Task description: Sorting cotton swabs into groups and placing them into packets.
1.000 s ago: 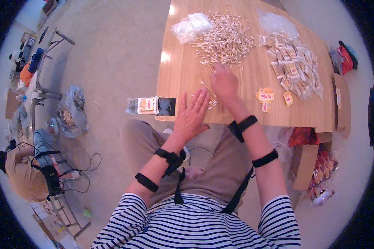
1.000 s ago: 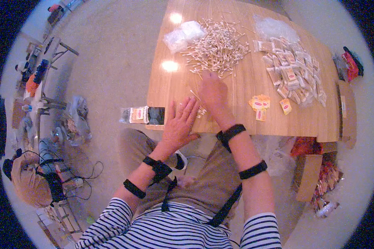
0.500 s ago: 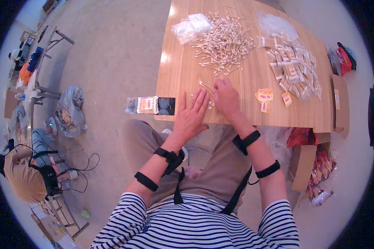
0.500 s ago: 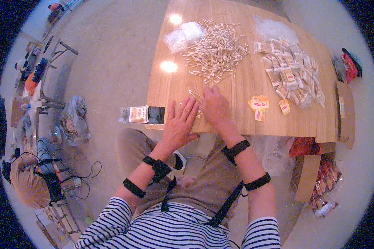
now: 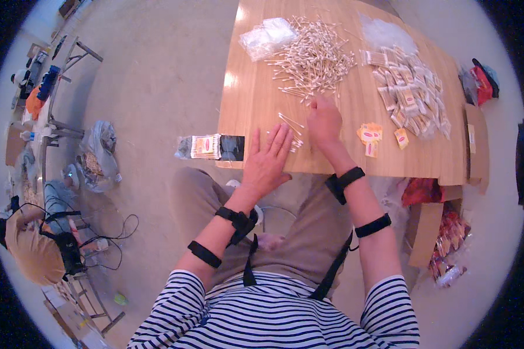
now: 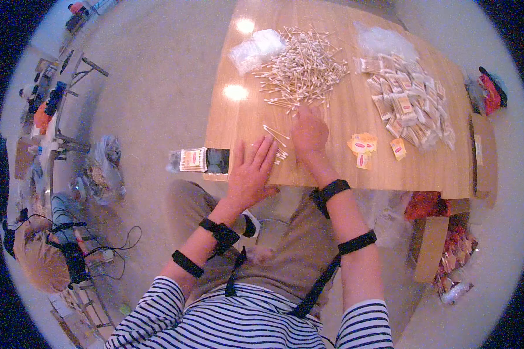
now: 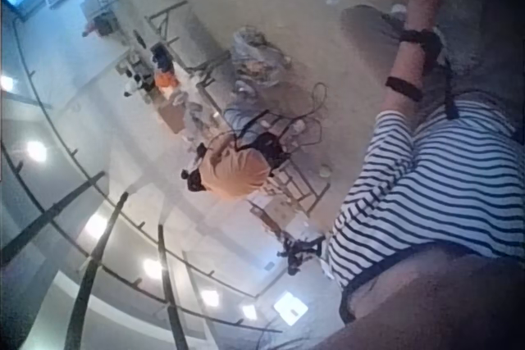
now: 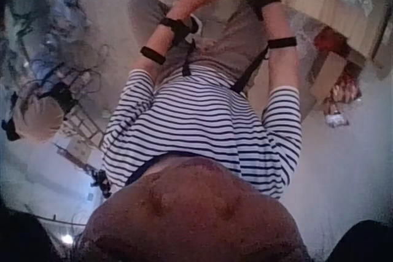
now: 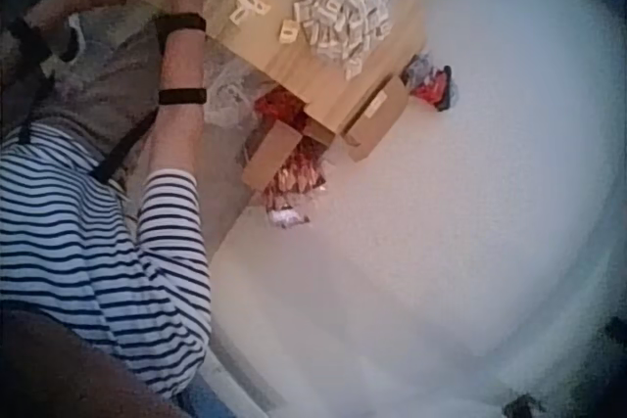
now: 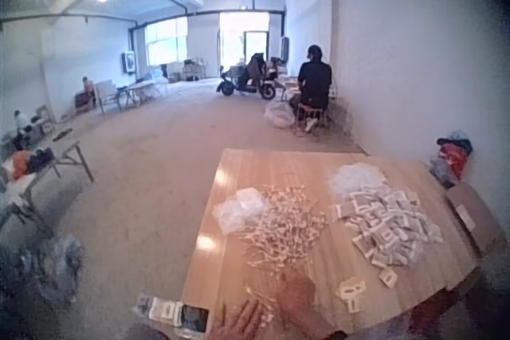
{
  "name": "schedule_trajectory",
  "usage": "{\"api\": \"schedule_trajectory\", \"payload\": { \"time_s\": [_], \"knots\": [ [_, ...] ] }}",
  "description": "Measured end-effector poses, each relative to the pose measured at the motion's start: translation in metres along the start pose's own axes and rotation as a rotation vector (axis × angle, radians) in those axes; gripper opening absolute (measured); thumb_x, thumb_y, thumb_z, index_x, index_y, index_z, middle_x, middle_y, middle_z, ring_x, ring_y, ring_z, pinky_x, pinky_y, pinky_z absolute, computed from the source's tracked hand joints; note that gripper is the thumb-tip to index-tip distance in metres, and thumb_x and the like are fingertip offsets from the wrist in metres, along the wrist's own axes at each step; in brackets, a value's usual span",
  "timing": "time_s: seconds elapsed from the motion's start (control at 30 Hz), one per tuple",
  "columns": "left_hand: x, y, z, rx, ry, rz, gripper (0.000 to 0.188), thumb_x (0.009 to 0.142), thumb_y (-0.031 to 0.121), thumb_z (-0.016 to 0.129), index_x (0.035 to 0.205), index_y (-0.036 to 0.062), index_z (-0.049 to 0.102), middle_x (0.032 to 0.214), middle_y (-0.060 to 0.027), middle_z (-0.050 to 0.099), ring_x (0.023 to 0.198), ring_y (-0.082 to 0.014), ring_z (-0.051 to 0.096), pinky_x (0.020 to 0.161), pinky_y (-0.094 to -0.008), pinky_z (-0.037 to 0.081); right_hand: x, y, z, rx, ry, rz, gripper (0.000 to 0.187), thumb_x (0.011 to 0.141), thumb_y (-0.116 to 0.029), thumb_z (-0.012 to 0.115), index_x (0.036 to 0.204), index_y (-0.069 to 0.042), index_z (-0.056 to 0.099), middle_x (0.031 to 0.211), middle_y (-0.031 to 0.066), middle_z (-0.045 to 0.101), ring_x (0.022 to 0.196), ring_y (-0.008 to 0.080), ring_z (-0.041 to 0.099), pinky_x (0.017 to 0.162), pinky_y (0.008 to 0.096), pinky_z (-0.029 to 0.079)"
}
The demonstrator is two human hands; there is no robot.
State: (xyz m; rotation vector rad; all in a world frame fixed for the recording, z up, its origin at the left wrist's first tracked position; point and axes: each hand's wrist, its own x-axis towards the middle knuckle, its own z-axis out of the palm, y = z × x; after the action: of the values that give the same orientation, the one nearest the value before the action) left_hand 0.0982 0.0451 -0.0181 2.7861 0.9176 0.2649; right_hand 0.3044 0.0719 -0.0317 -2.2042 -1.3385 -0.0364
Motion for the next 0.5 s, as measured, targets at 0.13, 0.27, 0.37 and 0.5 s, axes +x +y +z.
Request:
{"api": "schedule_trajectory", "payload": {
  "time_s": [0.13,0.27,0.37,0.5],
  "knots": [
    [0.001,0.0,0.0,-0.005,-0.015,-0.011,0.123,0.058,0.047,0.09,0.157,0.0046,0.031,0.165,-0.0105,0.029,0.155,-0.0279,0.023,0.126,-0.0598,0.012,0.0,0.011,-0.005,0.002,0.039,-0.013,0.006,0.088,-0.012,0.06,0.088,-0.007,0.063,0.089,0.0164,0.065,0.086,0.0378,0.065,0.074,0.0503,0.051],
    [0.001,0.0,-0.002,-0.007,-0.01,-0.006,0.123,0.058,0.047,0.09,0.157,0.0047,0.03,0.166,-0.0104,0.029,0.155,-0.0279,0.023,0.126,-0.0603,0.011,0.009,0.002,-0.011,-0.009,-0.016,0.083,0.015,0.088,-0.02,0.064,0.09,-0.006,0.065,0.091,0.0162,0.067,0.09,0.0384,0.066,0.078,0.0508,0.052],
    [0.001,0.0,-0.003,-0.009,-0.011,-0.006,0.123,0.058,0.047,0.09,0.157,0.0048,0.03,0.166,-0.0102,0.029,0.155,-0.0277,0.023,0.126,-0.0604,0.011,0.012,-0.011,-0.004,-0.054,-0.044,0.107,0.024,0.087,-0.028,0.066,0.093,-0.004,0.067,0.094,0.0167,0.069,0.094,0.0386,0.067,0.081,0.051,0.053],
    [0.001,0.001,-0.004,-0.004,-0.015,-0.007,0.122,0.059,0.047,0.089,0.158,0.0052,0.03,0.166,-0.0097,0.028,0.155,-0.0276,0.023,0.126,-0.0599,0.011,0.012,-0.009,-0.005,-0.099,-0.097,0.204,0.026,0.088,-0.028,0.064,0.093,-0.003,0.068,0.096,0.018,0.07,0.096,0.039,0.068,0.081,0.051,0.054]
  ]
}}
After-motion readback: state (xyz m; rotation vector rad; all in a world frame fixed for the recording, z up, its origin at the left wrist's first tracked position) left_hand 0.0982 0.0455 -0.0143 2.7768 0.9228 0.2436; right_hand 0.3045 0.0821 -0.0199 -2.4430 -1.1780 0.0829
